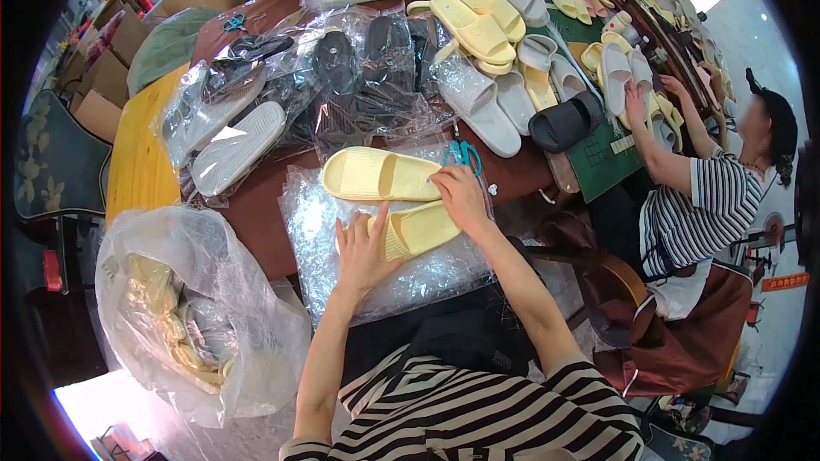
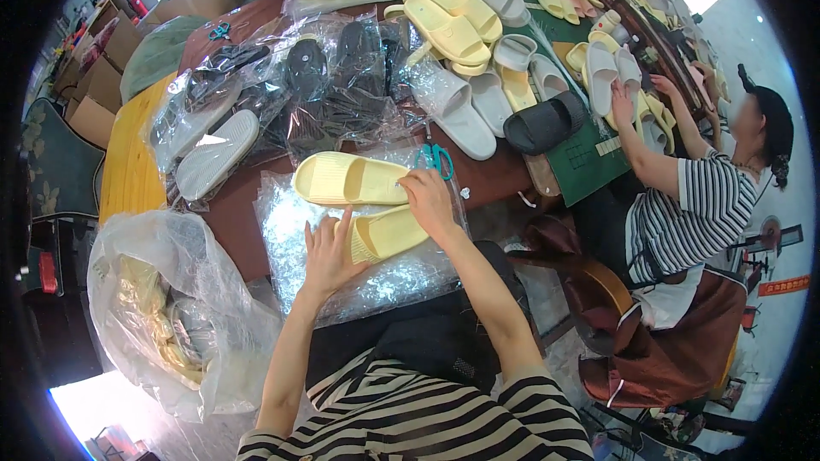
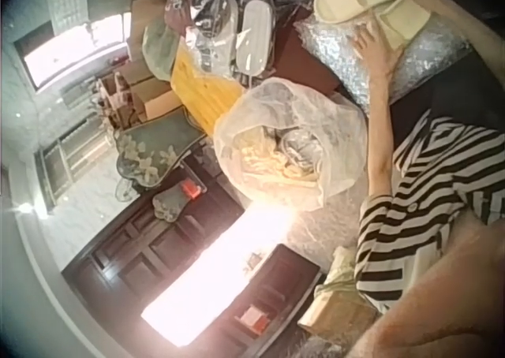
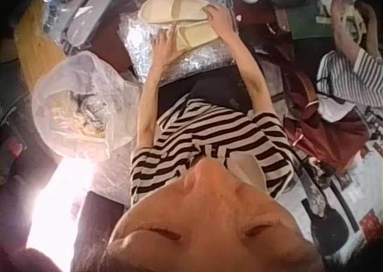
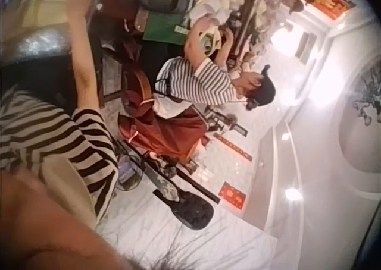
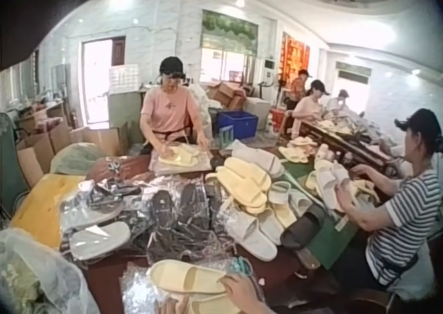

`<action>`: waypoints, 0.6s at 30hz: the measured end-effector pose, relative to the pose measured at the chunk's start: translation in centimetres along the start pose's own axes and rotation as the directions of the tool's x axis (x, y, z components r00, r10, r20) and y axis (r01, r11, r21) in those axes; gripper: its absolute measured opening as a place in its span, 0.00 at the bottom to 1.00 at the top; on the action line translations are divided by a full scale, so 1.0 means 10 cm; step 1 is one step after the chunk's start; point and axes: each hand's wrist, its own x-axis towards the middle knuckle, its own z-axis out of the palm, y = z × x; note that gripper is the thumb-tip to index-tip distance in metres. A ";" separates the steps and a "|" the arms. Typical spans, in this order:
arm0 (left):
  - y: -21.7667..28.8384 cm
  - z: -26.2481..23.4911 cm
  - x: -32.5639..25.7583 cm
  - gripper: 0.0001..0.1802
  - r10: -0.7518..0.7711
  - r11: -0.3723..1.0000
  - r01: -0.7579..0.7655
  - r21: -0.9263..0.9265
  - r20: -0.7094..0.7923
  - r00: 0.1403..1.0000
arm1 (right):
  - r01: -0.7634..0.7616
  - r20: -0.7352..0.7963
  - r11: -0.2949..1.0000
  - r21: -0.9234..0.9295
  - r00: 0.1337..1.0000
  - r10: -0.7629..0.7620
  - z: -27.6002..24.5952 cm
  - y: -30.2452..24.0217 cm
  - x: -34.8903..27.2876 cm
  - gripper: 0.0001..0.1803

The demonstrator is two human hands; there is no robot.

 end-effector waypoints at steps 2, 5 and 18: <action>0.05 -0.06 0.02 0.64 -0.002 0.999 0.004 -0.054 0.040 0.999 | 0.058 0.025 0.996 -0.069 0.998 -0.057 0.03 0.01 0.02 0.10; 0.07 -0.22 0.08 0.63 0.043 0.999 -0.044 0.021 0.038 0.998 | 0.090 0.023 0.988 -0.129 0.996 -0.088 0.03 0.02 0.05 0.08; -0.25 -0.04 0.15 0.62 0.041 0.998 -0.039 -0.040 0.036 0.999 | -0.005 0.113 0.991 -0.130 0.993 0.020 0.17 0.05 0.22 0.05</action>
